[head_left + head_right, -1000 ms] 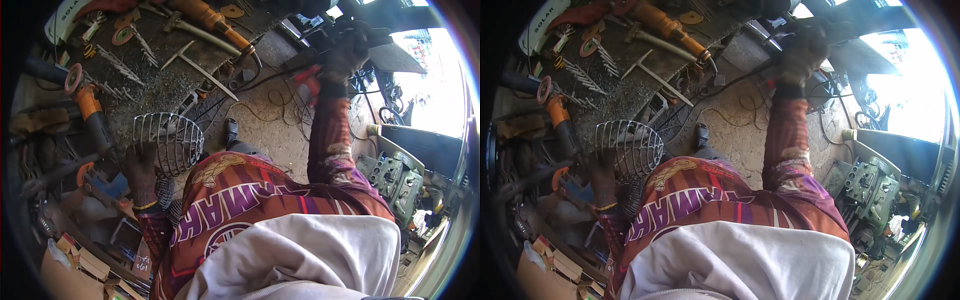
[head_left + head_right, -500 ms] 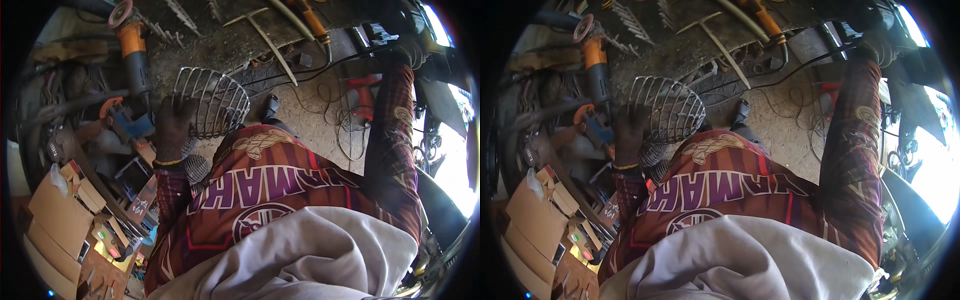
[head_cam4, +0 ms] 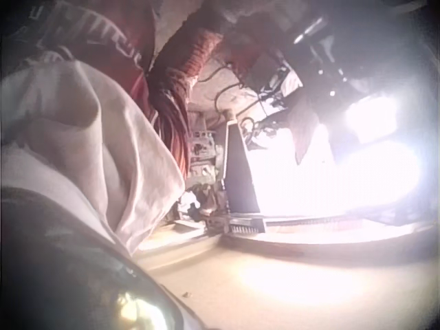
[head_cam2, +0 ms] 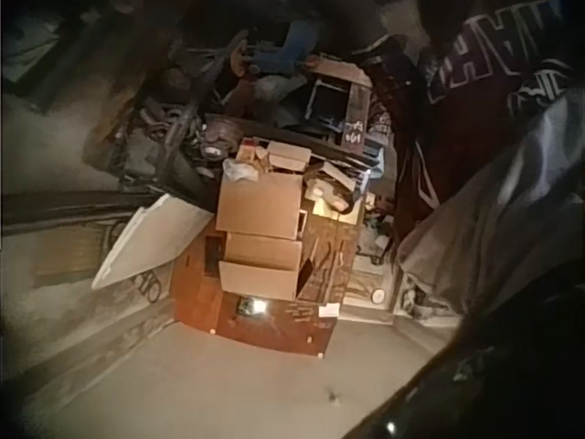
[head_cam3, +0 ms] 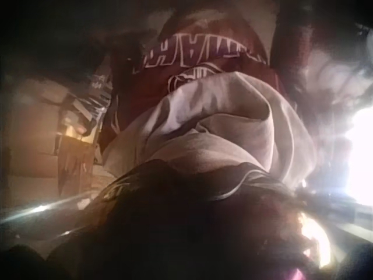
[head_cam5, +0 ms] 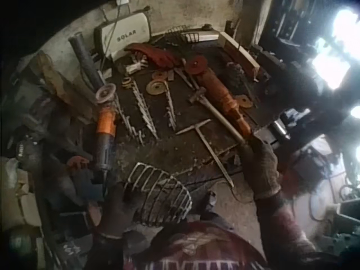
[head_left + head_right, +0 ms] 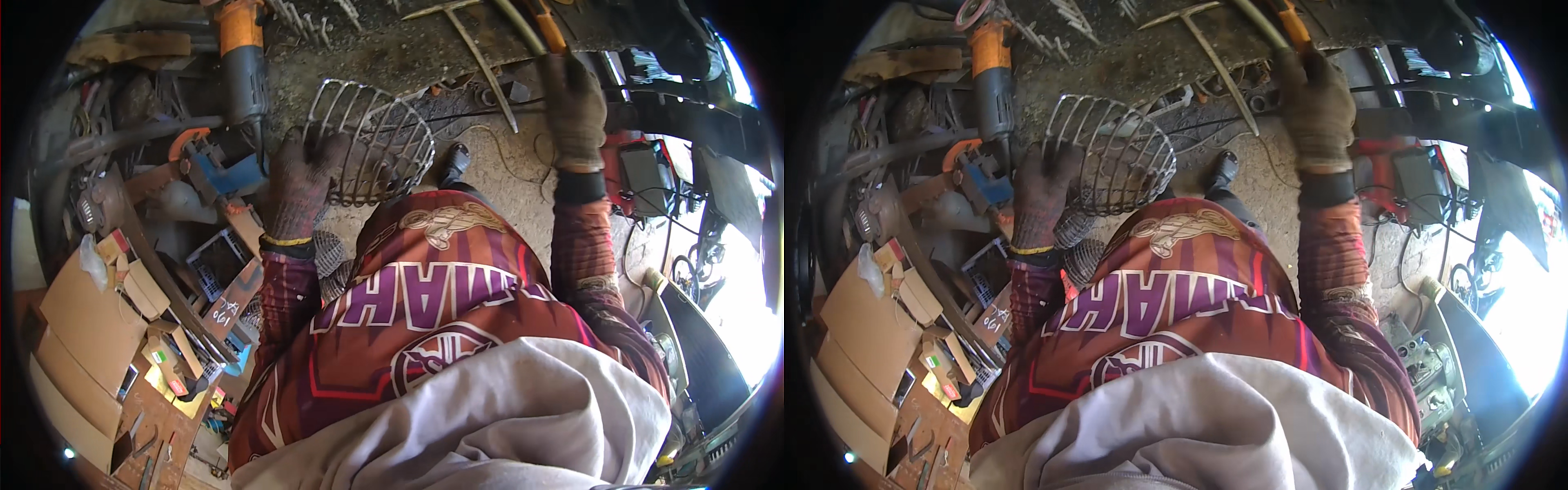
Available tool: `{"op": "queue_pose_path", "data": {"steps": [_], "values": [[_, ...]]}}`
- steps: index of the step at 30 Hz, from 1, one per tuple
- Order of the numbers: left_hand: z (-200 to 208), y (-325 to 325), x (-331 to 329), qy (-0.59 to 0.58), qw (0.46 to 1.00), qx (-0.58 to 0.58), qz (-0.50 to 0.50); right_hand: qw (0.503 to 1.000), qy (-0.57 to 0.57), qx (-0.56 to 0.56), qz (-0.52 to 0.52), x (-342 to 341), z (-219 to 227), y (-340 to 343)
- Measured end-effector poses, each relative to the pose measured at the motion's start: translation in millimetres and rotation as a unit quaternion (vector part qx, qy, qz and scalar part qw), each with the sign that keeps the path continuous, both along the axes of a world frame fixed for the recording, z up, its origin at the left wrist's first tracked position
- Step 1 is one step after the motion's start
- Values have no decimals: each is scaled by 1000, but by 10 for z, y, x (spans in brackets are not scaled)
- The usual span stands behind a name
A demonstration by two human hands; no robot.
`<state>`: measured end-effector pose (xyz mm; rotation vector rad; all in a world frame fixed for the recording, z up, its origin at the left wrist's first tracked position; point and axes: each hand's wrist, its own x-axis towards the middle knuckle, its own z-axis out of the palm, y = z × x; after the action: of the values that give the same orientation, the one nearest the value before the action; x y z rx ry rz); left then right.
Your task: The person joins metal rods to a frame using a welding tool and later smooths the edges of a wire cage using an angle grinder.
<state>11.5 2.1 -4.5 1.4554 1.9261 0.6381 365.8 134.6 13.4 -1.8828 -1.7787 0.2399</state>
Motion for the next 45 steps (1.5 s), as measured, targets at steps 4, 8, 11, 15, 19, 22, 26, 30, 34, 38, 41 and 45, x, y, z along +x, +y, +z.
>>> {"op": "queue_pose_path", "data": {"steps": [4, 8, 11, 15, 19, 22, 26, 30, 34, 38, 41, 45], "values": [[39, -24, 53, -16, 999, 32, 16, 992, -10, -65, 109, -330, 172, -57], [0, -27, 16, -21, 999, 37, 16, 971, -88, -203, 91, -454, 95, -8], [89, 14, 65, -32, 999, -13, 28, 941, 66, -287, 165, -440, -162, -6], [-6, -91, 105, -51, 997, 21, 50, 901, 243, -328, 149, -602, -89, -212], [-107, -209, 246, -72, 993, 48, 81, 934, 275, -129, 190, -563, -410, -664], [-106, -213, 261, -95, 990, 6, 103, 907, 348, -120, 202, -545, -445, -940], [-151, -202, 266, -78, 990, 22, 111, 898, 288, -225, 246, -599, -65, -1098], [-421, -262, 237, -112, 986, 78, 96, 888, 274, -282, 237, -601, -78, -1196], [-506, -283, 231, -154, 979, 74, 109, 893, 296, -213, 264, -624, -91, -1234], [-407, -247, 278, -166, 980, 43, 102, 893, 281, -230, 267, -704, -192, -1228], [-402, -251, 246, -129, 986, 26, 105, 871, 313, -293, 240, -738, -84, -1178], [-433, -267, 256, -158, 978, 73, 113, 883, 313, -262, 233, -739, -161, -1265]]}}
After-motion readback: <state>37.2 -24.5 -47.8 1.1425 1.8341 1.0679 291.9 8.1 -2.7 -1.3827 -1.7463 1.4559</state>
